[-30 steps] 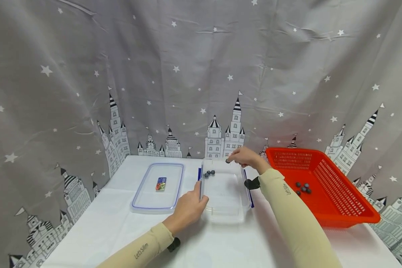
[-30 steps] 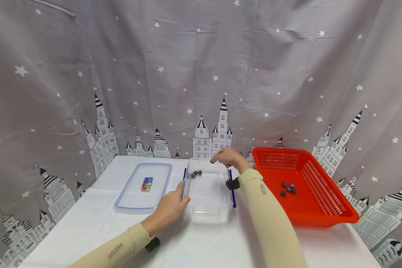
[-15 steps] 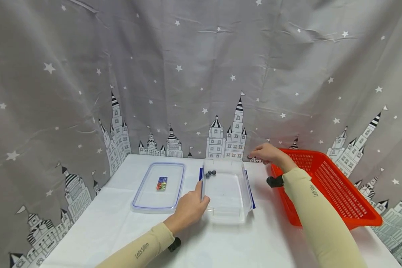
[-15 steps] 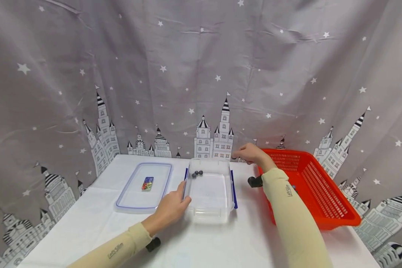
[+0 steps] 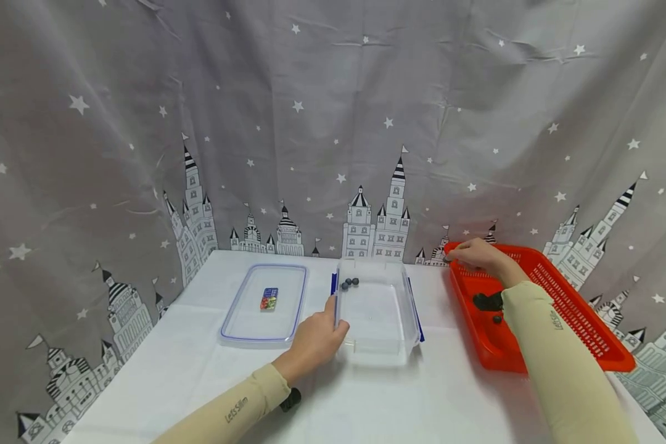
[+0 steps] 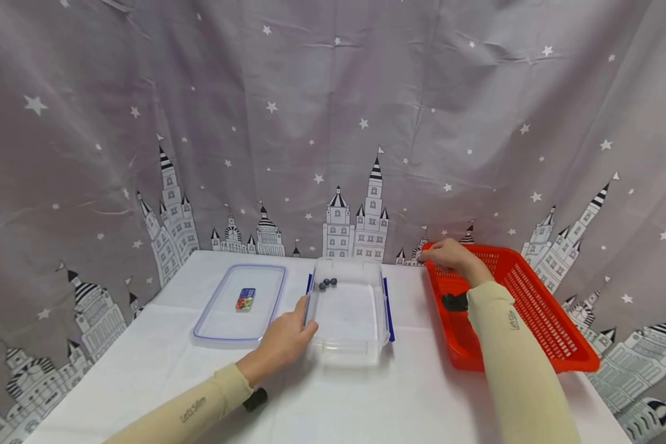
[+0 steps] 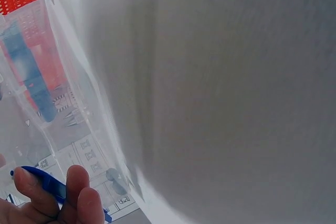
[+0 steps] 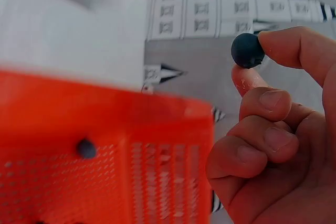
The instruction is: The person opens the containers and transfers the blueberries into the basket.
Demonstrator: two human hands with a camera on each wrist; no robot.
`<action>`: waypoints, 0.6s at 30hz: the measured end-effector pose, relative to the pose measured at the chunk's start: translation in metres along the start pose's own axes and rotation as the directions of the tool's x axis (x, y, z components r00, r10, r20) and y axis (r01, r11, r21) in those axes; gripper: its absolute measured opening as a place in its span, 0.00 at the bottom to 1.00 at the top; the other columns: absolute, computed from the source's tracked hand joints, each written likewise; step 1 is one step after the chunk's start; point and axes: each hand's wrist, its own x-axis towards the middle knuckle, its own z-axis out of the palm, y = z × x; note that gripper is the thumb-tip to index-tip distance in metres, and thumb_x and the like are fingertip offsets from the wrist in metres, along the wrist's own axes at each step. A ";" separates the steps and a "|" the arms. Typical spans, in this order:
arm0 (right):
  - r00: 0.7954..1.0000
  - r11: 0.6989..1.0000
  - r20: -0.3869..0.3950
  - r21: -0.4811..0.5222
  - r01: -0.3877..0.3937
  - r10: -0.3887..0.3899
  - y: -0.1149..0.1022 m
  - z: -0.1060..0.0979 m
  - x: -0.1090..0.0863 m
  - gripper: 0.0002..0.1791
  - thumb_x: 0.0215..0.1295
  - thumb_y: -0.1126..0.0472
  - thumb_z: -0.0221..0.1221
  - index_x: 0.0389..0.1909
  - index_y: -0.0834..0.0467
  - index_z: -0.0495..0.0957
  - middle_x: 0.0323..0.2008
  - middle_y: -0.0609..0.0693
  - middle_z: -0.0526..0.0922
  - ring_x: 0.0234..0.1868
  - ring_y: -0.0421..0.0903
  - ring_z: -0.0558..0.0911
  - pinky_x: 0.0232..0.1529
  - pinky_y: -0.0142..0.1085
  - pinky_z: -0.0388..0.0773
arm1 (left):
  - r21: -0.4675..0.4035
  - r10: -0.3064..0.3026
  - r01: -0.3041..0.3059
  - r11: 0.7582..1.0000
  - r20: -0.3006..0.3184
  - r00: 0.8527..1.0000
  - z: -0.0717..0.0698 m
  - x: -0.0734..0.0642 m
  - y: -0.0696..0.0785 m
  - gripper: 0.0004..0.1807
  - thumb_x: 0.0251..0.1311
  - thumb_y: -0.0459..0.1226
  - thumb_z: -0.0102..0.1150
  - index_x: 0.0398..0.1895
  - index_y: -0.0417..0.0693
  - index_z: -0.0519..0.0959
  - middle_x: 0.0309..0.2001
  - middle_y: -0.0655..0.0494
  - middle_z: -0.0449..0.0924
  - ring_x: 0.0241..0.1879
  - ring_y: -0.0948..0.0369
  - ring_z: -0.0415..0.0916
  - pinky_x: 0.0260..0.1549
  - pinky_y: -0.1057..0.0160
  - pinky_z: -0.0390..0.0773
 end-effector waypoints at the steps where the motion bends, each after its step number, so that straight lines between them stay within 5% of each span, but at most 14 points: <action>1: 1.000 1.000 -0.003 0.008 -0.004 0.004 0.005 -0.001 -0.002 0.19 0.72 0.53 0.58 0.41 0.68 0.80 0.14 0.44 0.63 0.19 0.43 0.64 0.27 0.35 0.66 | 0.002 0.001 -0.001 1.000 0.000 1.000 0.000 0.000 0.000 0.40 0.66 0.48 0.48 0.75 0.32 0.58 0.26 0.48 0.81 0.20 0.59 0.70 0.22 0.60 0.69; 9: 0.997 0.995 -0.002 0.066 -0.080 0.080 0.042 -0.010 -0.014 0.16 0.71 0.52 0.58 0.28 0.59 0.80 0.16 0.43 0.68 0.22 0.43 0.70 0.28 0.32 0.69 | 0.012 0.005 -0.005 1.000 -0.005 1.000 0.001 -0.001 0.000 0.40 0.66 0.48 0.47 0.75 0.32 0.58 0.27 0.47 0.81 0.20 0.59 0.71 0.21 0.61 0.70; 14: 0.994 0.992 0.011 0.069 -0.108 0.108 0.064 -0.011 -0.019 0.15 0.71 0.53 0.57 0.29 0.58 0.84 0.14 0.43 0.67 0.19 0.42 0.69 0.25 0.32 0.68 | 0.014 0.004 -0.004 1.000 -0.007 1.000 0.002 -0.001 -0.001 0.40 0.66 0.48 0.47 0.75 0.32 0.59 0.30 0.44 0.83 0.20 0.59 0.71 0.22 0.60 0.70; 18: 0.991 0.990 0.041 0.059 -0.130 0.127 0.079 -0.010 -0.024 0.18 0.72 0.54 0.55 0.20 0.53 0.79 0.14 0.43 0.67 0.20 0.43 0.70 0.27 0.33 0.70 | 0.015 -0.003 0.003 1.000 -0.005 1.000 0.003 0.000 -0.002 0.39 0.67 0.49 0.47 0.75 0.33 0.58 0.30 0.44 0.83 0.20 0.60 0.71 0.22 0.61 0.70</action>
